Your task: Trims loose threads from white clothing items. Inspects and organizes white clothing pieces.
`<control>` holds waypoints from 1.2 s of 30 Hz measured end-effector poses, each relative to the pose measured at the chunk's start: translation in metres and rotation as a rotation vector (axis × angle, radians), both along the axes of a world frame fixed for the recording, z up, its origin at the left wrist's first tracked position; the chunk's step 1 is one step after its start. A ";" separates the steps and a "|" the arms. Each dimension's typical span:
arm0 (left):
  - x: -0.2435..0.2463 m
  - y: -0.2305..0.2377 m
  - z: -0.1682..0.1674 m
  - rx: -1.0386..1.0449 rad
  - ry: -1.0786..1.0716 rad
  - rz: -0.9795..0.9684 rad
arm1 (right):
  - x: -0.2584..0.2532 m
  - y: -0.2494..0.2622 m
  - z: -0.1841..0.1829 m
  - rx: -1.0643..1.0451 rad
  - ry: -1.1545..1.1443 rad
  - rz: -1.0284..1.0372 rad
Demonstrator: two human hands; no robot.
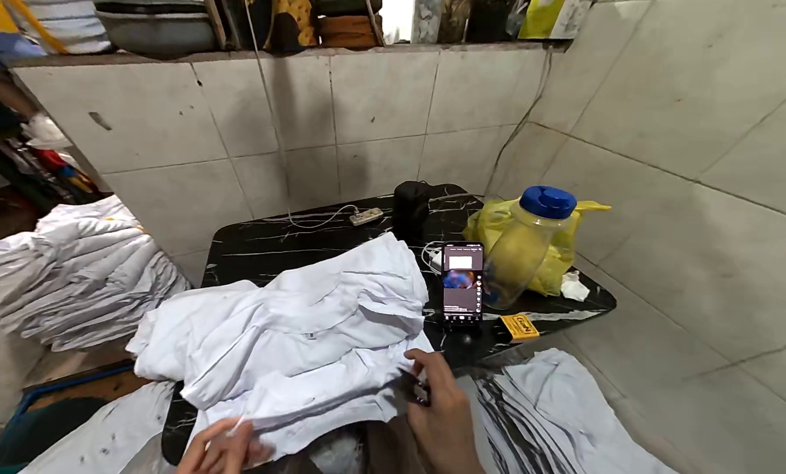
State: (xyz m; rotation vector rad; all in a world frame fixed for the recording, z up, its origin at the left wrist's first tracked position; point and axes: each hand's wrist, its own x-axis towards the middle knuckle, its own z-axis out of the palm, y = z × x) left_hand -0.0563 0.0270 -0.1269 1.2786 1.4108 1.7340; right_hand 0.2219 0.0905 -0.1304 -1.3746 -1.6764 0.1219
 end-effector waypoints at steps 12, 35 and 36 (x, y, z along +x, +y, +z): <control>0.027 0.032 -0.015 0.091 0.457 0.019 | 0.017 0.031 -0.036 -0.124 0.063 0.051; 0.049 0.050 -0.025 0.203 0.449 -0.303 | -0.022 -0.012 -0.006 -0.343 -0.052 0.409; 0.050 0.049 -0.024 0.202 0.450 -0.312 | -0.027 -0.013 -0.005 -0.363 -0.047 0.425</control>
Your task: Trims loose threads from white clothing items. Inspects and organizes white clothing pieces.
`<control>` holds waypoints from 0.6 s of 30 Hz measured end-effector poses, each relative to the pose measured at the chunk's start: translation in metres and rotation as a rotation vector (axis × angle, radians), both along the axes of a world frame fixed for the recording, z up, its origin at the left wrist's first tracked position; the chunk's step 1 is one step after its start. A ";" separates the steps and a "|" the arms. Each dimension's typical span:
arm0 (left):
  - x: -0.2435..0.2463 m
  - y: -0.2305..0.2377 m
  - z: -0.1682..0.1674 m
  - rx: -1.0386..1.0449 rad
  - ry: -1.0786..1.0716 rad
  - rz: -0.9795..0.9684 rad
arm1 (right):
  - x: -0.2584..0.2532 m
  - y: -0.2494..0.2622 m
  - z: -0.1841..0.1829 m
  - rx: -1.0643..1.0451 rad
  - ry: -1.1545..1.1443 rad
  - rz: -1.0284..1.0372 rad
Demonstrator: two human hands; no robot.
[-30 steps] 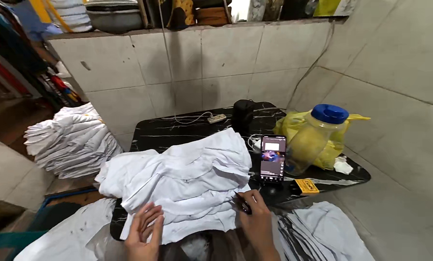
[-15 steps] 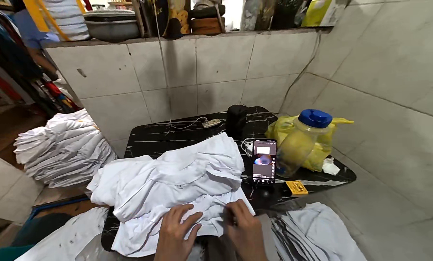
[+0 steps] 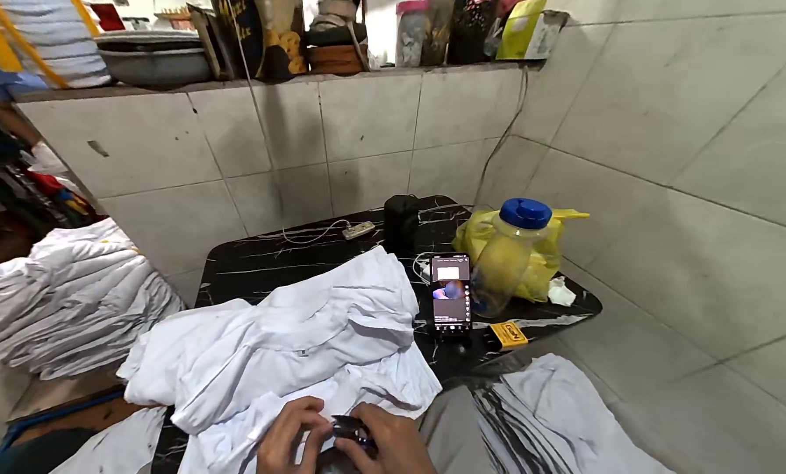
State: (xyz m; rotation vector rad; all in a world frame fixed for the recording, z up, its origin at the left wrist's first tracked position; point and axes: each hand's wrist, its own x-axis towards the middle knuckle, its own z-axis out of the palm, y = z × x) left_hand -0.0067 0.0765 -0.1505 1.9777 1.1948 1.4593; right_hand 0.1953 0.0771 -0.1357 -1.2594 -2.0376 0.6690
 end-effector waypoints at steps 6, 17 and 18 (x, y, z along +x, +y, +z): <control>0.002 -0.003 0.000 0.027 0.044 0.047 | -0.022 -0.006 0.000 0.006 -0.002 -0.040; -0.049 -0.006 -0.006 -0.046 0.363 0.217 | -0.036 0.008 -0.011 0.131 0.071 -0.226; -0.050 -0.005 -0.005 -0.044 0.377 0.222 | -0.037 0.011 -0.012 0.086 0.023 -0.202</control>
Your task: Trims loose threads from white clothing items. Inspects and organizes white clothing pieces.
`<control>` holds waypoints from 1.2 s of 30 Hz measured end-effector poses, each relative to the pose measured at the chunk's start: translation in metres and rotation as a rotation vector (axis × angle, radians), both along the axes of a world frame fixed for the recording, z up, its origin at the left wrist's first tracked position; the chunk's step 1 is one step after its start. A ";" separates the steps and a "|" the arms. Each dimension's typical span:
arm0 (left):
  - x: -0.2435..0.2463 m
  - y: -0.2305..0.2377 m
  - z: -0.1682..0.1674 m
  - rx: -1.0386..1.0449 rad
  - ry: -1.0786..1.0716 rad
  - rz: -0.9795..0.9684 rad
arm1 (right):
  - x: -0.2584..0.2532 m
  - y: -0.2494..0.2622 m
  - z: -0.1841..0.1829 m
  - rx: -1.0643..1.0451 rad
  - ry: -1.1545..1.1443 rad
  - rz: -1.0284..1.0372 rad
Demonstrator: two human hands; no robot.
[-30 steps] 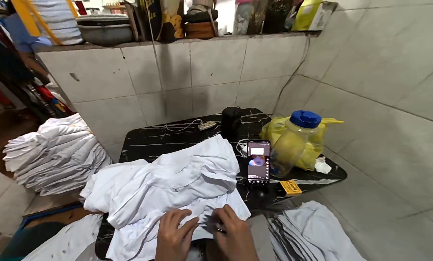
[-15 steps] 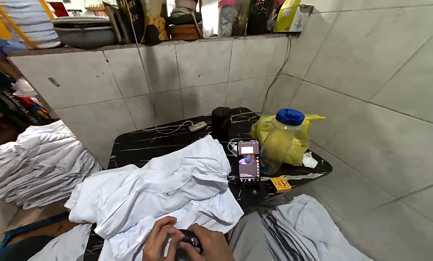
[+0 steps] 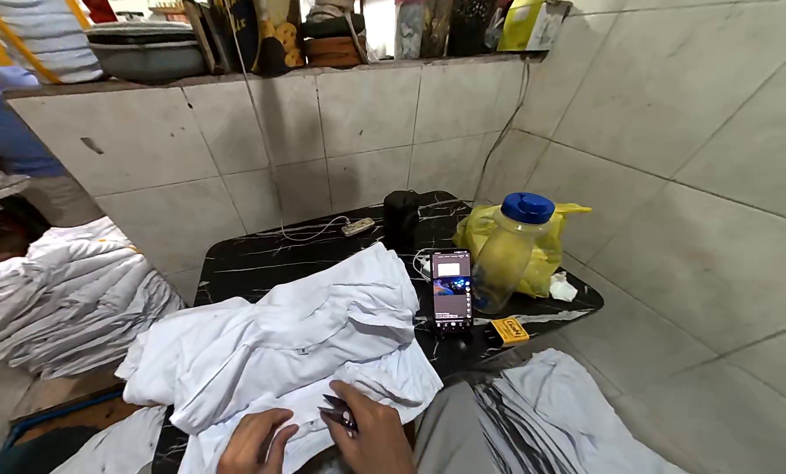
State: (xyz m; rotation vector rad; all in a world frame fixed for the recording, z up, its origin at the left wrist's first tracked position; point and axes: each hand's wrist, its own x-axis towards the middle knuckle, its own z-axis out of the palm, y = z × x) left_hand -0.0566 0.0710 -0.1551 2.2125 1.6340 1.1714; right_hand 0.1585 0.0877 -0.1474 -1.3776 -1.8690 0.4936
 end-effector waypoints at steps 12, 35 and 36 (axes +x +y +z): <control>0.005 -0.004 0.006 -0.059 0.117 -0.032 | 0.000 0.001 0.003 -0.108 -0.104 0.012; 0.007 -0.017 0.000 -0.032 -0.047 -0.131 | -0.002 0.002 0.001 -0.124 -0.041 0.061; 0.007 -0.019 0.000 -0.024 -0.055 -0.122 | 0.000 0.002 0.000 -0.096 -0.001 0.073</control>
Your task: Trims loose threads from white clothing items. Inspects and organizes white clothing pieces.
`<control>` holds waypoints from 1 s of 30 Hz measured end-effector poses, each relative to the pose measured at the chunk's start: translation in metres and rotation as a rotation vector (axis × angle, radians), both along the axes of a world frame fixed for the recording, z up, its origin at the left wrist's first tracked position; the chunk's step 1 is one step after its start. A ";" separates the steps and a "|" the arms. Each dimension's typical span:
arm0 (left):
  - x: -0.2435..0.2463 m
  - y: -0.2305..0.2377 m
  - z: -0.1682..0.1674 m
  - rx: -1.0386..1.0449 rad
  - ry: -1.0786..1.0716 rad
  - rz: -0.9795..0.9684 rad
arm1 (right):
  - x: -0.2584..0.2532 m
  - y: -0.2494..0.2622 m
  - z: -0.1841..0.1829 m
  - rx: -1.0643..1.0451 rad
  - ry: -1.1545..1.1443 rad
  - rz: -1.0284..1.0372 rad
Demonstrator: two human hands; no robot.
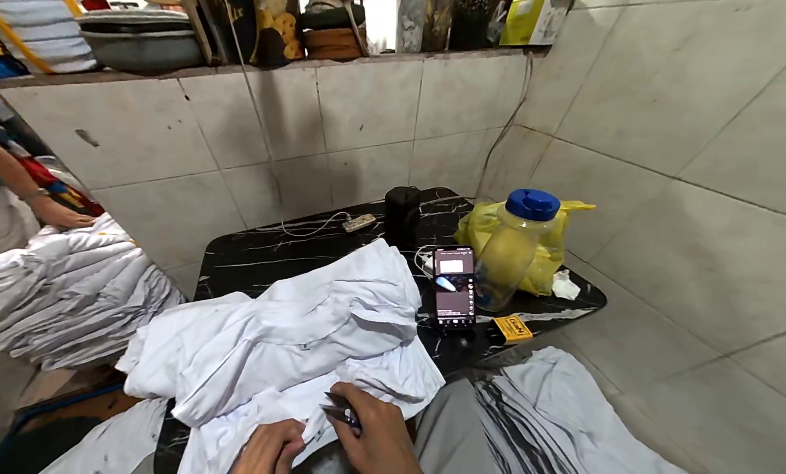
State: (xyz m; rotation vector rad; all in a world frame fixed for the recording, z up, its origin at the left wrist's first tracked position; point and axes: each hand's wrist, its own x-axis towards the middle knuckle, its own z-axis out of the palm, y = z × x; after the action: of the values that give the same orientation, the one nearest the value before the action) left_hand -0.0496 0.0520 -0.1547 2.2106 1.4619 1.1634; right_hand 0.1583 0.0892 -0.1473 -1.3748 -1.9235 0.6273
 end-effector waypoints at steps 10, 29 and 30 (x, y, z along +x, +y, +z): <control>-0.001 -0.028 -0.007 0.086 -0.047 0.095 | 0.008 -0.030 -0.008 0.256 0.098 0.095; 0.017 -0.056 -0.014 -0.353 0.113 -0.092 | -0.007 -0.022 -0.011 0.215 -0.106 -0.013; 0.017 -0.056 -0.015 -0.382 0.120 -0.108 | -0.006 -0.021 -0.011 0.198 -0.113 -0.003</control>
State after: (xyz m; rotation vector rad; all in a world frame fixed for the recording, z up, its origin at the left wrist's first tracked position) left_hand -0.0321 -0.0042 -0.1699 2.0871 1.4461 0.6614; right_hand 0.1525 0.0686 -0.1583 -1.3107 -2.0123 0.3526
